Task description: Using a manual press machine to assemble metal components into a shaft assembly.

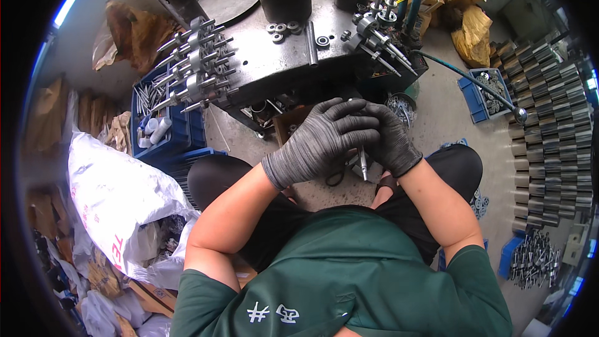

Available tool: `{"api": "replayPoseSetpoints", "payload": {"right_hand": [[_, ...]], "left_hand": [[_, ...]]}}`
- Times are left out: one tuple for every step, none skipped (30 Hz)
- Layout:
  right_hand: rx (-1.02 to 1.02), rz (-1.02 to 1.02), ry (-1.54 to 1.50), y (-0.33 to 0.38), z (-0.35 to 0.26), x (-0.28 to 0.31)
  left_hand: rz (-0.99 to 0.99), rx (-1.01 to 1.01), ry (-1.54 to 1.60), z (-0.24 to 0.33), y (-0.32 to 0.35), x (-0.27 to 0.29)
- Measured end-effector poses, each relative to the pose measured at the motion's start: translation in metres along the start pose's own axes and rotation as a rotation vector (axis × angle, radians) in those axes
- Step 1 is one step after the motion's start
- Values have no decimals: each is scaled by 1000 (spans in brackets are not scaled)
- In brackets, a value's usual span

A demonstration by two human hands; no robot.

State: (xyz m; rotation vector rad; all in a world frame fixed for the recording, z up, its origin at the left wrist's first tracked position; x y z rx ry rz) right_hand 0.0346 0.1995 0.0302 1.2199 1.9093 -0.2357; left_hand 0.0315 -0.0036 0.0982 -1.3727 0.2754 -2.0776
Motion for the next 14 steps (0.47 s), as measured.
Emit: {"api": "replayPoseSetpoints", "payload": {"right_hand": [[81,58,26,-1,-4,-1],[160,112,52,-3,-9,-7],[162,99,67,1,-15,-14],[153,90,81,2,-18,-21],[220,145,193,5,-20,-27],[287,197,306,6,-22,-31],[334,212,467,4,-22,-31],[322,202,483,3,-22,-34],[371,219,671,3,-22,-38],[421,232,860,2,-24,-43],[411,218,876,-1,-27,-48],[374,231,892,-3,-31,-54],[337,243,908,-5,-37,-61],[330,234,923,-7,-38,-64]], "left_hand": [[115,94,163,-3,0,0],[233,188,323,-6,3,1],[378,348,638,-7,10,-4],[396,348,633,-8,13,-6],[497,533,948,-9,13,-9],[594,713,1270,-10,15,-12],[562,757,1353,-19,19,-22],[585,750,1356,-17,18,-25],[556,754,1467,-14,17,-29],[525,754,1577,-13,15,-33],[561,702,1586,-14,15,-33],[585,693,1588,-15,17,-31],[547,713,1576,-16,20,-29],[503,733,1566,-13,19,-22]]}}
Point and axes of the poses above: each hand's wrist, its own y-axis away from the middle knuckle, its own x-axis out of the back of the hand, z = x × y, the point moved 1 cm from there along -y, towards the middle knuckle, and after that the axes turned 10 degrees about y, right-handed, at the moved point
